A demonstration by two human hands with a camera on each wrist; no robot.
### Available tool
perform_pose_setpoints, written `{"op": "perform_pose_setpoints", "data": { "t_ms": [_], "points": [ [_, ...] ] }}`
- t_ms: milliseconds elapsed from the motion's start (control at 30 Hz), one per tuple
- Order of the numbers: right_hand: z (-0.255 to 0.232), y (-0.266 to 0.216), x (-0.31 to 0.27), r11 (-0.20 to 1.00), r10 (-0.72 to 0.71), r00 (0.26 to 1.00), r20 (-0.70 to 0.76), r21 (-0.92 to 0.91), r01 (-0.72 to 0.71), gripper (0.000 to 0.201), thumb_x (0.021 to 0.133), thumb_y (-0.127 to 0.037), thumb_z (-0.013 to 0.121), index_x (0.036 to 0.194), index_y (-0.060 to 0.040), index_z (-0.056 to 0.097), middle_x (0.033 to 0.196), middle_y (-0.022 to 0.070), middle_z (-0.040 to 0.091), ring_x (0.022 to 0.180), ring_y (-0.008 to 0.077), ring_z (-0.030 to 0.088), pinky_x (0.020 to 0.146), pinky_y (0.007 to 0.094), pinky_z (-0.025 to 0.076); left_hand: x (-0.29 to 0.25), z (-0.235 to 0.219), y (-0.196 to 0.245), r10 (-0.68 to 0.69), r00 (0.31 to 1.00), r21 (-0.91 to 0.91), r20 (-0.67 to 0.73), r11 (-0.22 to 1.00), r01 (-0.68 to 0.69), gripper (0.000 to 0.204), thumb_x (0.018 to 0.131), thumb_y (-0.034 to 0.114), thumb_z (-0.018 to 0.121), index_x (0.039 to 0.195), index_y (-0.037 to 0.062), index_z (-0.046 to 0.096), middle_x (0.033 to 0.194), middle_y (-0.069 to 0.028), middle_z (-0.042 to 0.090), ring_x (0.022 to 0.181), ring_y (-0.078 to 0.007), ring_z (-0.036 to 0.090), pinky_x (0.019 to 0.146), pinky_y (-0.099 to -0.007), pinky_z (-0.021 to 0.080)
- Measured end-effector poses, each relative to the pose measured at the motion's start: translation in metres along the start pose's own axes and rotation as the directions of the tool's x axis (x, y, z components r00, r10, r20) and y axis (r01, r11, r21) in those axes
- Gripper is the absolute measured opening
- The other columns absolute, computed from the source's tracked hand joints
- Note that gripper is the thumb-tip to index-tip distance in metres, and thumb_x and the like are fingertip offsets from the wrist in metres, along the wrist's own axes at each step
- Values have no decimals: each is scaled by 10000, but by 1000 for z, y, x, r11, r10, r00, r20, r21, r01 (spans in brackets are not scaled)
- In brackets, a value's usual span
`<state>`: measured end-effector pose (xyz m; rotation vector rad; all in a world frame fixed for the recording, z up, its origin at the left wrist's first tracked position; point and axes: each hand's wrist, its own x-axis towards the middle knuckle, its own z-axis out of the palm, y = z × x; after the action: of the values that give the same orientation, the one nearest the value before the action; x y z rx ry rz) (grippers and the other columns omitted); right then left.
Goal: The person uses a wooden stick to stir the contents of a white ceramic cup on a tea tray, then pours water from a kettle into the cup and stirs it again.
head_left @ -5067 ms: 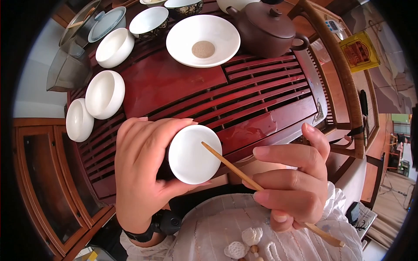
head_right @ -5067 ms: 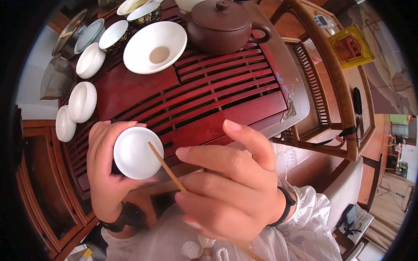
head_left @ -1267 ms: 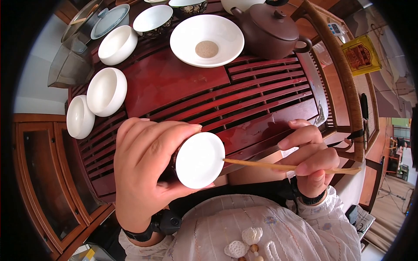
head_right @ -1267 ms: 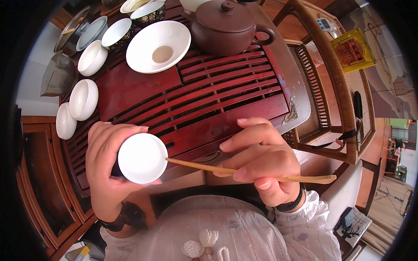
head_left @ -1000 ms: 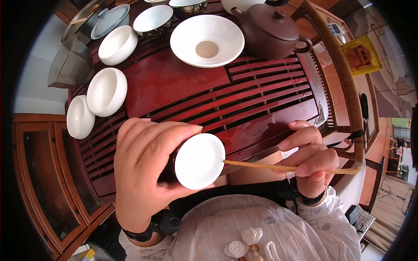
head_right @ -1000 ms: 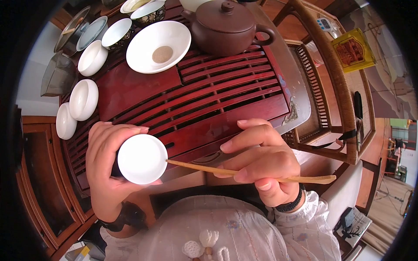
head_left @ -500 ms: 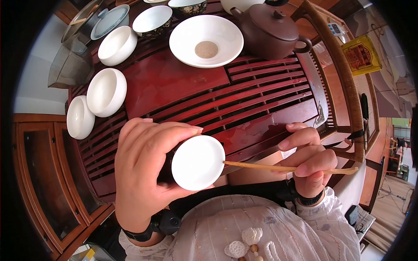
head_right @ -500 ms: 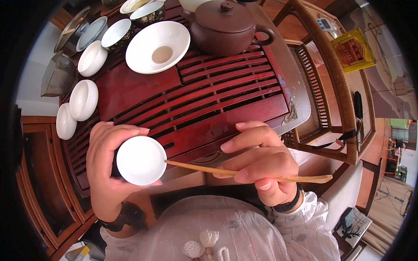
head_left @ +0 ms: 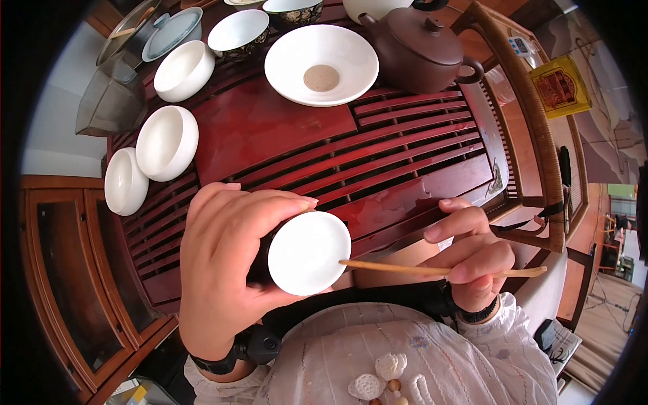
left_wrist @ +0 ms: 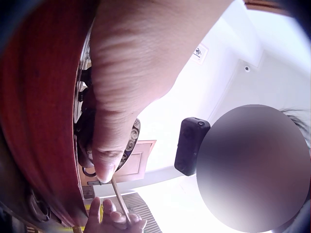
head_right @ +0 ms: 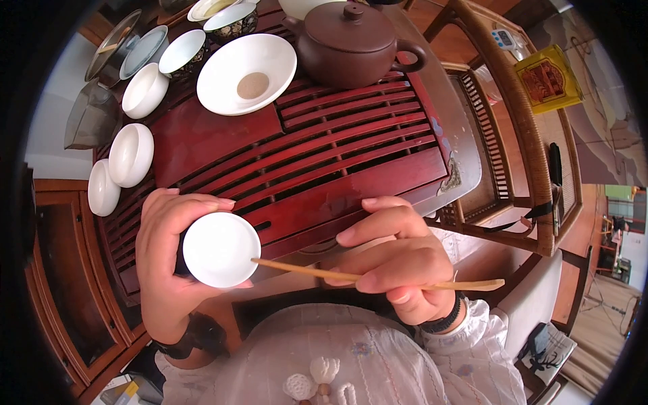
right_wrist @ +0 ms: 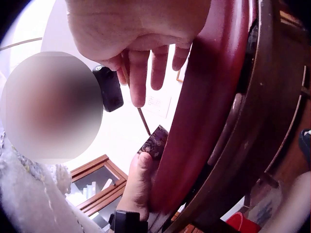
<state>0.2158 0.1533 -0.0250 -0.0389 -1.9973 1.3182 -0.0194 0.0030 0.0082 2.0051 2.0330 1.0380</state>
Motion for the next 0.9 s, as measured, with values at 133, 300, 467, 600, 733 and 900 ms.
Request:
{"op": "perform_pose_setpoints", "data": {
  "t_ms": [133,300,467,600,733,900],
  "points": [
    [3,1,-3,1000,-6,999,-39,-15,5,281,1038,-358,398,984,-141,567,883,94,737,1030,278,609,1051,498,314,0,0,0,-7,1000,9,-3,1000,7,712,486,369,903,1054,65,598,1007,-76,698,894,-279,647,869,-445,407],
    [3,0,-3,1000,-22,1000,8,-12,22,280,1039,-364,394,983,-144,558,891,92,738,1029,279,611,1048,504,314,1,0,1,0,1000,6,2,1000,0,704,490,370,901,1049,64,601,1005,-75,698,888,-277,644,859,-438,408],
    [6,2,-5,997,-44,994,-96,-71,37,272,1035,-352,406,981,-135,560,889,106,735,1028,281,614,1040,500,329,1,0,1,2,1000,0,-12,1000,-2,687,493,367,898,1035,62,607,1003,-74,698,886,-274,641,842,-428,408],
    [8,-2,-8,999,-36,999,3,8,36,288,1030,-349,421,961,-121,584,874,114,731,1015,290,619,1027,505,341,2,1,0,23,1000,25,-9,999,-23,668,499,363,895,1023,61,612,996,-72,700,879,-272,639,830,-419,409],
    [7,-2,-8,999,-31,999,-43,-40,29,293,1029,-353,423,961,-117,582,880,120,729,1025,297,618,1021,506,345,0,2,0,25,999,31,-24,999,-24,646,515,360,888,1021,63,616,985,-68,702,879,-271,637,830,-416,409],
    [8,-3,-9,996,-35,997,-69,-83,29,293,1032,-360,412,977,-123,575,889,112,730,1030,294,615,1020,503,342,1,1,2,15,1000,42,-6,999,-14,635,526,357,883,1025,67,617,983,-68,703,878,-273,636,835,-416,407]
  ]
}}
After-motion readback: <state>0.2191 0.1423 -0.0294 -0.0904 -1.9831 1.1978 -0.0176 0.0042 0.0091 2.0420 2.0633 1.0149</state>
